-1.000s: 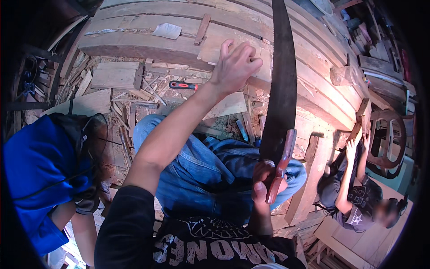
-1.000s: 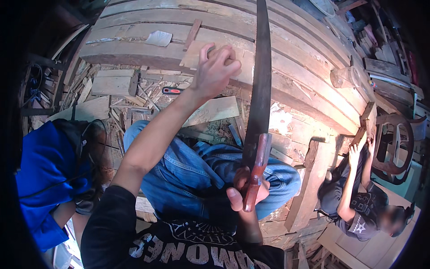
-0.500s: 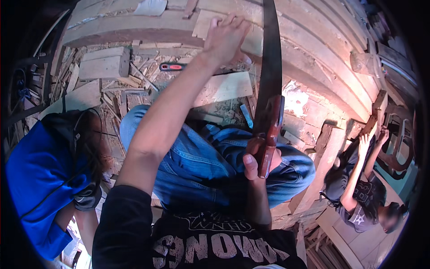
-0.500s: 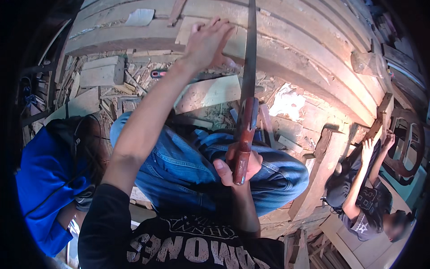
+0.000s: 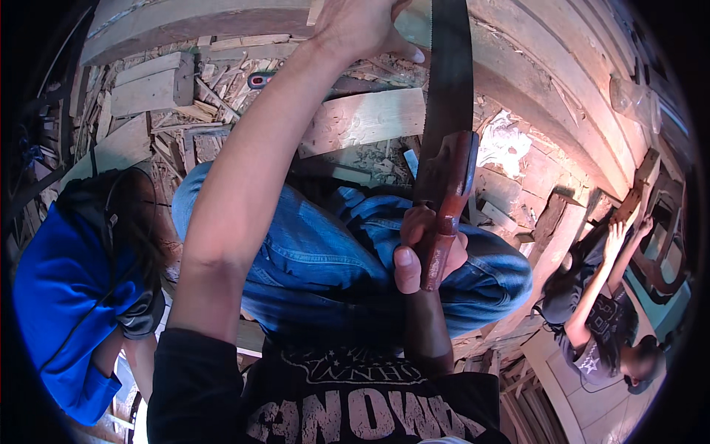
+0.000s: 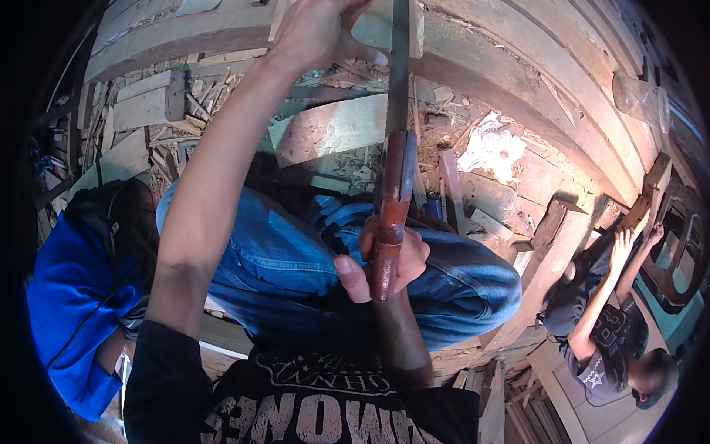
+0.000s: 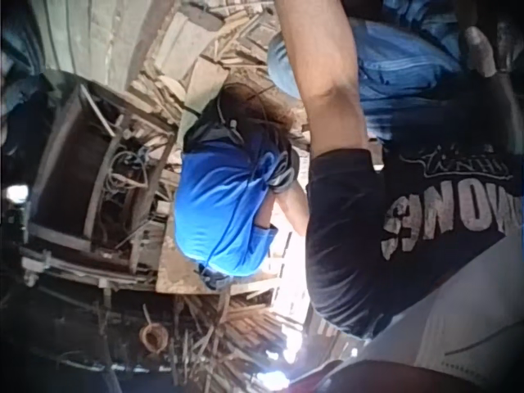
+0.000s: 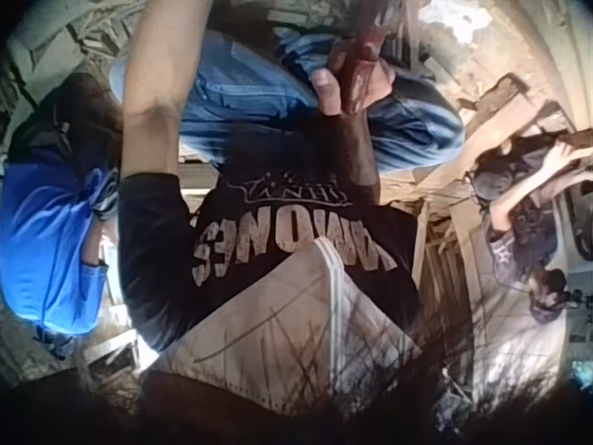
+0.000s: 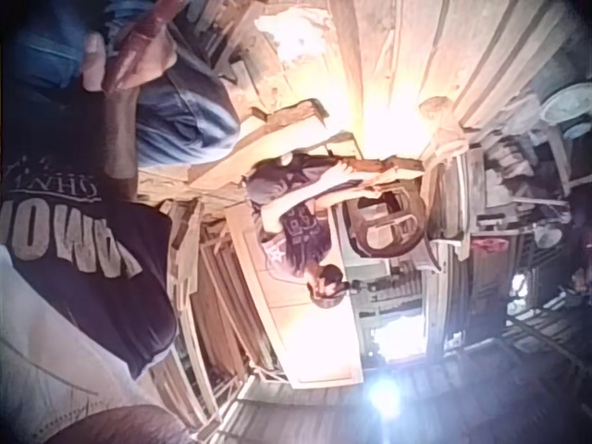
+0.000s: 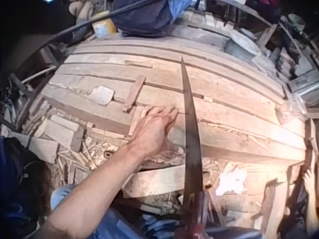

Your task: The recorder uses a hand saw to cut through a piece of wood placed on a stack of lumber.

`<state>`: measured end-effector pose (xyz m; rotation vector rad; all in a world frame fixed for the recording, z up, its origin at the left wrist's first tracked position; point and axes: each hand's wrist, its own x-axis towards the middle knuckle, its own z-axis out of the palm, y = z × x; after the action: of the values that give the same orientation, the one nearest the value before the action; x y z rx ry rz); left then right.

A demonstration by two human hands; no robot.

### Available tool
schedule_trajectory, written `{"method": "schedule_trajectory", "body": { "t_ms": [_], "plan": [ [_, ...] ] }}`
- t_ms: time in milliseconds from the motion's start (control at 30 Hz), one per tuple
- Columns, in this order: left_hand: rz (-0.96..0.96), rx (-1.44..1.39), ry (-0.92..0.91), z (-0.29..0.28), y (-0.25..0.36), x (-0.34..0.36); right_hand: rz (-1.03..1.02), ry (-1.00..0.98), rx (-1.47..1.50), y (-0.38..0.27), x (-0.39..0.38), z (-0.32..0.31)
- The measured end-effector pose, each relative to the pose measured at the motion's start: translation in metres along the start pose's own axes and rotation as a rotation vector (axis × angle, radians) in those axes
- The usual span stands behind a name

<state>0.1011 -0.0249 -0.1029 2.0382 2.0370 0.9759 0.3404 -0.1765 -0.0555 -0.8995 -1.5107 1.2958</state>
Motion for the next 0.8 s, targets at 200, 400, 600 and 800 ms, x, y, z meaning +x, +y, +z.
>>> {"method": "schedule_trajectory", "body": {
  "t_ms": [200, 400, 600, 800],
  "plan": [
    [-0.066, 0.071, -0.105, -0.014, 0.014, 0.005, 0.031, 0.021, -0.092, -0.002, 0.003, 0.004],
    [-0.17, 0.032, -0.201, -0.018, 0.017, 0.007, 0.071, 0.018, -0.349, -0.006, 0.009, 0.005],
    [-0.038, 0.079, 0.051, 0.009, -0.004, -0.002, 0.065, -0.024, -0.33, -0.009, 0.006, 0.001],
    [-0.073, 0.014, -0.127, -0.001, -0.001, 0.007, 0.112, 0.014, -0.434, -0.02, 0.012, 0.006]
  ]
}}
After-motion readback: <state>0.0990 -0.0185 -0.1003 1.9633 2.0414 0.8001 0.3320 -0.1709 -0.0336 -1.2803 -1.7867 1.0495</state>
